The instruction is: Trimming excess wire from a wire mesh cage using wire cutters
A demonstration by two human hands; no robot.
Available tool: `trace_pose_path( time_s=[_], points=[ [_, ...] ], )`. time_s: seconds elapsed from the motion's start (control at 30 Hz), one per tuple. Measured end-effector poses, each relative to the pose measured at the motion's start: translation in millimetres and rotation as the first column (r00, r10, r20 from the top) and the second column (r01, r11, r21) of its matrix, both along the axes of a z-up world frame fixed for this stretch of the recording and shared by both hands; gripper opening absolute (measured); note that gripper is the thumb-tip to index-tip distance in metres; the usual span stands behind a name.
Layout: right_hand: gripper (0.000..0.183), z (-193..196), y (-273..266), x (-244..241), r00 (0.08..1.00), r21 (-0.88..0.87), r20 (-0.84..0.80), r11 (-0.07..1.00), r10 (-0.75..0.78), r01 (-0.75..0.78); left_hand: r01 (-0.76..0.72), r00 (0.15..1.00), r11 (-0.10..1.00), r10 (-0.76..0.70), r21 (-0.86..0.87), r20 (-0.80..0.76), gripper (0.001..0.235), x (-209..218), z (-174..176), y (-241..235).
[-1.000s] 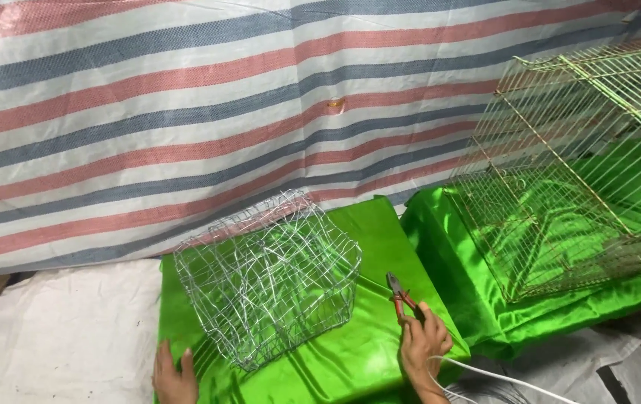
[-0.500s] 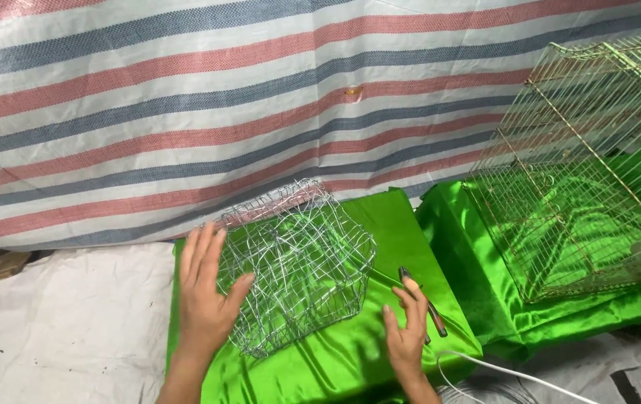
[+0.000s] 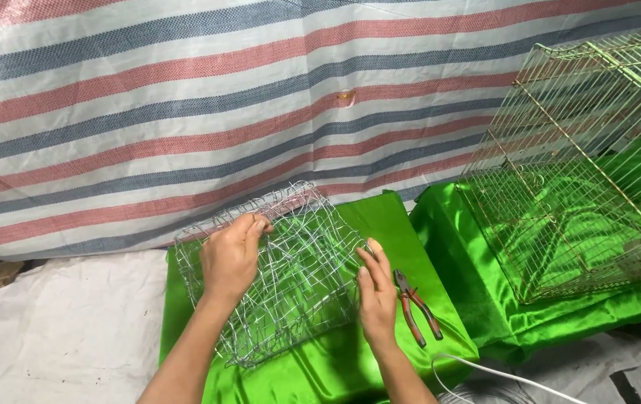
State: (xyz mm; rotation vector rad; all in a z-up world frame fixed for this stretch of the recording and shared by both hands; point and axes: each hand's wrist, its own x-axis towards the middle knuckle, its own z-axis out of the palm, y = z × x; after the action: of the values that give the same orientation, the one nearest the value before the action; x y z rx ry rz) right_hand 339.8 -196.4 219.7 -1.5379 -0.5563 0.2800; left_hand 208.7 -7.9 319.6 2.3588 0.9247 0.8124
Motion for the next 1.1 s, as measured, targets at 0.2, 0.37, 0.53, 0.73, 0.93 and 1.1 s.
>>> trace_pose_path(
  time_s=[0.2, 0.37, 0.53, 0.73, 0.93, 1.1],
  points=[
    [0.048, 17, -20, -14, 0.997, 0.142, -0.012, 0.987, -0.072, 0.073, 0.038, 0.997, 0.998, -0.042, 0.051, 0.07, 0.029, -1, 15, -8],
    [0.063, 6, -21, -9, 0.998, 0.22, -0.045, 0.973, -0.054, 0.063, 0.056, 0.995, 0.996, -0.062, 0.075, 0.08, 0.029, 5, 4, -12],
    [0.057, -29, -30, 17, 0.992, 0.02, 0.097, 0.997, -0.075, 0.073, 0.045, 0.984, 0.999, -0.039, 0.031, -0.175, 0.051, -12, -10, -17],
    [0.06, -17, -31, 34, 0.998, 0.065, -0.055, 0.997, -0.035, 0.039, -0.054, 0.989, 0.994, 0.066, 0.092, -0.132, 0.071, -68, -15, -40],
    [0.059, -9, -23, 34, 0.999, 0.072, 0.003, 0.997, -0.037, 0.037, -0.315, 0.937, 0.949, 0.315, -0.023, 0.15, 0.073, -102, -56, -66],
    [0.038, -11, -28, 44, 0.953, -0.006, 0.302, 0.999, -0.032, 0.036, 0.045, 0.973, 0.949, -0.113, 0.313, 0.203, 0.033, -114, -102, -98]
  ],
)
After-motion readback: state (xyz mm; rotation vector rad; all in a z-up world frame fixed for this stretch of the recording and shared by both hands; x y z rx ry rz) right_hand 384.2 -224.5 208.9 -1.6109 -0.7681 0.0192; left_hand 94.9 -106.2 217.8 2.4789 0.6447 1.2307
